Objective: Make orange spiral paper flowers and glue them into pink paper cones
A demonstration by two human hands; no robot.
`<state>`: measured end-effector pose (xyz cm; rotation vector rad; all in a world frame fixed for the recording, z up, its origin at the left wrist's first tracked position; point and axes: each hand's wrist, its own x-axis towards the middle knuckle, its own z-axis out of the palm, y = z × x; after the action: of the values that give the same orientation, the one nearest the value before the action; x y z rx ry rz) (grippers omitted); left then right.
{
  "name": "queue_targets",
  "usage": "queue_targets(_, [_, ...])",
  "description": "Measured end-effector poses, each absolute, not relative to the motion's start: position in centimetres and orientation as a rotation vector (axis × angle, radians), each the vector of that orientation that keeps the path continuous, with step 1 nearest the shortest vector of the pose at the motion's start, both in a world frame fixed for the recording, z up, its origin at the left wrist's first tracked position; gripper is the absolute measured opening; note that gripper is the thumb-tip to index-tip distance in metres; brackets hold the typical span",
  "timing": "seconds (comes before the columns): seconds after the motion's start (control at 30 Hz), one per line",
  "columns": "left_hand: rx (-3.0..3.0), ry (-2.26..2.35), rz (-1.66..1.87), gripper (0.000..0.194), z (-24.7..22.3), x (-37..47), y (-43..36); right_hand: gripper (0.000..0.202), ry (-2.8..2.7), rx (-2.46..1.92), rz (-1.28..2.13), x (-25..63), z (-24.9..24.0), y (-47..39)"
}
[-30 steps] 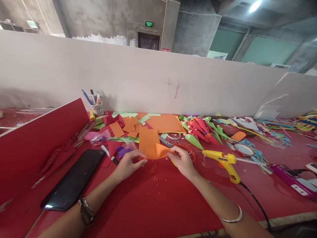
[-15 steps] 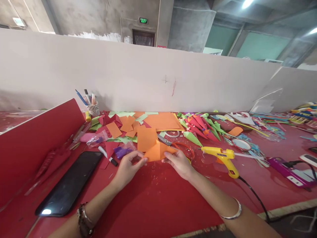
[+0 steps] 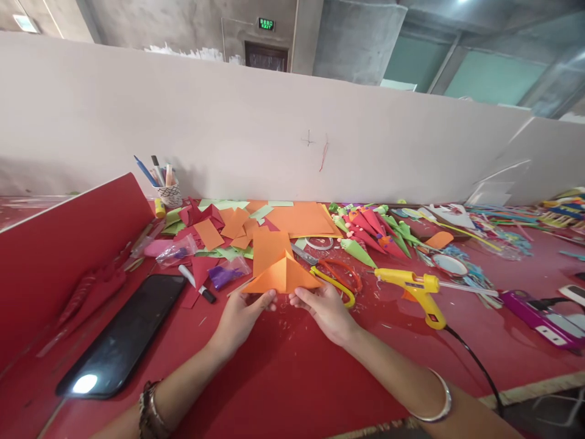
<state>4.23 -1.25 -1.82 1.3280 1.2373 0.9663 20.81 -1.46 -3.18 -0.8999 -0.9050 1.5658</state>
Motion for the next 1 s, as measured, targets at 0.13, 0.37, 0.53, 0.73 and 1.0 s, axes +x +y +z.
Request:
queue_targets(0.13, [1.353, 1.218, 0.927, 0.035, -1.66, 4.4, -1.36, 0.019, -0.965, -0.941, 1.594, 20.61, -3.39, -1.49])
queue_targets(0.37, [1.368, 1.117, 1.022, 0.026, -1.52, 4.87, -1.95, 0.023, -1.156, -0.978, 1.55, 20.52, -2.93, -1.65])
queue_targets(0.53, [1.398, 1.115, 0.945, 0.028, -1.99, 4.68, -1.8, 0.02, -1.239, -0.959, 1.55, 20.38, -2.76, -1.95])
queue_targets(0.73, [1.526, 1.112, 0.976, 0.021, -2.33, 4.46, -1.77, 0.017, -1.36, -0.97, 1.485, 20.66, -2.83, -2.09])
queue_targets(1.0, [1.507, 1.056, 0.892, 0.02, -2.38, 4.7, -2.0, 0.015, -1.492, -1.003, 1.364, 20.77, -3.55, -2.07])
